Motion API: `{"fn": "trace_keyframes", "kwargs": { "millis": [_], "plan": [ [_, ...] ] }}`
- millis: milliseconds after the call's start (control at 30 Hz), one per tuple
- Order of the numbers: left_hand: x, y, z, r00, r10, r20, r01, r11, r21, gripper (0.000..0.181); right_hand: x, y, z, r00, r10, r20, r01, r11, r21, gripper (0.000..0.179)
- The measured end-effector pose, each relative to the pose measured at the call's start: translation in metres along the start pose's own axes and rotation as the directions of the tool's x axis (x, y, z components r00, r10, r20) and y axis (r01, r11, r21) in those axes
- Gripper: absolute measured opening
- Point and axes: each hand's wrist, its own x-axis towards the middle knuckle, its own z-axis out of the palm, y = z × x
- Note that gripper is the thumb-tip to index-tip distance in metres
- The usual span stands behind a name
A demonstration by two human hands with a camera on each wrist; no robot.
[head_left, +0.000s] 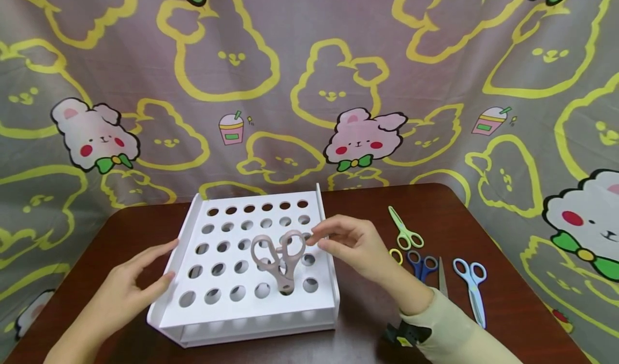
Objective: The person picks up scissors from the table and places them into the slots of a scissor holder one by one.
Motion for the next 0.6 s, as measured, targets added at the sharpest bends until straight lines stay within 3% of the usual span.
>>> {"fn": "trace_keyframes", "kwargs": {
  "millis": [333,600],
  "plan": [
    [0.000,0.003,-0.002,1.000,0.003,0.004,-0.002,1.000,-0.016,0.056,-0.020,0.007,-0.040,0.998,0.028,-0.061,-0.035,0.992,-0.120,0.020],
    [-0.001,0.002,-0.001,1.000,0.003,0.002,-0.003,1.000,-0.023,0.057,-0.038,0.015,-0.076,0.992,0.096,-0.085,-0.117,0.947,-0.299,0.023]
  ]
}}
